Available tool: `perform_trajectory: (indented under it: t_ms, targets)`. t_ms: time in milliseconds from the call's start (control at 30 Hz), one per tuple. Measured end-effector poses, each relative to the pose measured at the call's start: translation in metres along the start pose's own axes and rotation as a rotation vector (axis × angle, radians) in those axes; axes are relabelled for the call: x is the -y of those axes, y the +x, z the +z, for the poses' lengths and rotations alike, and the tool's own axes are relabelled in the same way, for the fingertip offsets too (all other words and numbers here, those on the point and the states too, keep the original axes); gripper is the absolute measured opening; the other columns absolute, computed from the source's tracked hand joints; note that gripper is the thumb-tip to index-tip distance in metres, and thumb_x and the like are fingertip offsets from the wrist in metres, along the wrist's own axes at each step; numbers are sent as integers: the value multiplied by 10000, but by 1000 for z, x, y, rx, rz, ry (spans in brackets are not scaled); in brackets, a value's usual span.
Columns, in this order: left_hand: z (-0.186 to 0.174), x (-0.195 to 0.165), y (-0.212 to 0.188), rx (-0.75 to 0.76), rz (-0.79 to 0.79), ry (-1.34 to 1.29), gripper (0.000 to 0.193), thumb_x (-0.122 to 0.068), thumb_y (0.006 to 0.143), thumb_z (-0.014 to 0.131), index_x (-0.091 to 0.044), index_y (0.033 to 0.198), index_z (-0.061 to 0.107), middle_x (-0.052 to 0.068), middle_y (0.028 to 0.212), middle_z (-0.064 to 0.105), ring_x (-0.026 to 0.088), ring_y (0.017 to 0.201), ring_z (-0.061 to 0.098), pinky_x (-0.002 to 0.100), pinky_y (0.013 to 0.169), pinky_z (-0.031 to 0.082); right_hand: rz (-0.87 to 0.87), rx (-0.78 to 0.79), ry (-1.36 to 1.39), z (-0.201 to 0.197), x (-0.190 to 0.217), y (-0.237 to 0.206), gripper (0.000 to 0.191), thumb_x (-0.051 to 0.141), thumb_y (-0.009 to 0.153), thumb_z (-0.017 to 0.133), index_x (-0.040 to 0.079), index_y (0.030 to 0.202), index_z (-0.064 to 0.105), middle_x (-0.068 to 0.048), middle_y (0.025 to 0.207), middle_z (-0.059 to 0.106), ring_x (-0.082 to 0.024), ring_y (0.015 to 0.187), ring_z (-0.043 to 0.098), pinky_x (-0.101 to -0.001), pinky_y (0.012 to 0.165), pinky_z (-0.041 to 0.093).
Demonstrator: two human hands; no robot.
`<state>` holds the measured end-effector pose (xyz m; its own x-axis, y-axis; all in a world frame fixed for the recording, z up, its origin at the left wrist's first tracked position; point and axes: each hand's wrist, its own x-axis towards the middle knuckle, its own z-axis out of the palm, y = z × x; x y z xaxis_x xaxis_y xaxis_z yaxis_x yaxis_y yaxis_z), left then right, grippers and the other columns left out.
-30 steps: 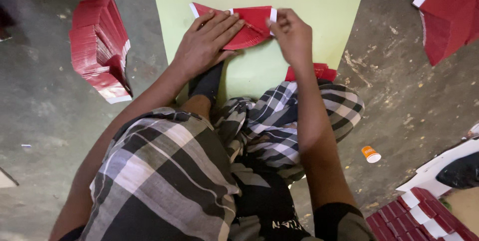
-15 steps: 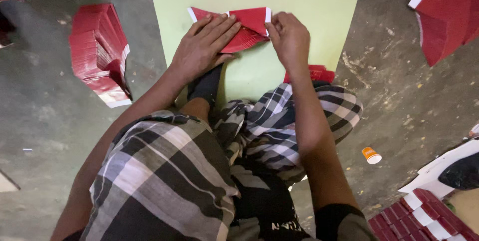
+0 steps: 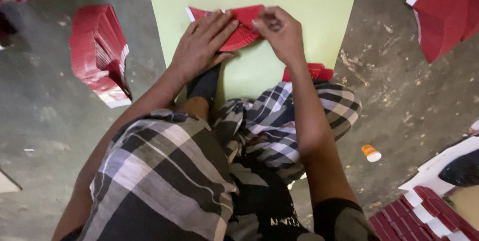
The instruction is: The person sits on the floor and repeatedly wraps red paper around white rectangular inserts, then uses a dark block to press and smooth the edges. Finished packs are stacked nearby while new inserts are taken from a pile to continue the process.
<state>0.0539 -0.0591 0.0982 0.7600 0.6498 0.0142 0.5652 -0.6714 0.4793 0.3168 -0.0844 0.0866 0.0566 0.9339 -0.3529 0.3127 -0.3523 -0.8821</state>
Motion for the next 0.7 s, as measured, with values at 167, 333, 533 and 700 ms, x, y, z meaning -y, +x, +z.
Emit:
perform_trajectory:
  t_ms: [167,333,533,700]
  targets:
    - [-2,-1,1,1,12,26,811,-519,976,705,-107,1625,446,65,1655,439,230,1525,421,449,1245,343,52,-19,-196,0,0,2,237,214,1007,758,39,1163,719,-28,953,732,-74,835,680,-272,764,566]
    - [-6,0,2,-33,-3,8,797,-531,981,710,-107,1603,448,102,1630,451,271,1505,420,461,1219,351,179,-56,-38,2,-1,4,296,238,982,769,26,1181,717,-71,899,724,-92,789,641,-263,721,548]
    - [-9,-2,4,-16,-15,22,797,-518,944,718,-117,1585,466,98,1597,507,264,1475,462,434,1203,349,49,-22,324,0,0,3,298,222,1035,700,9,1242,676,-41,1099,760,-80,1032,718,-256,913,578]
    - [-10,-3,7,-21,-14,15,796,-534,943,732,-113,1569,477,108,1579,517,266,1450,476,438,1190,342,57,-14,54,-1,3,5,251,211,1042,695,19,1203,697,-72,1071,755,-102,972,702,-268,878,570]
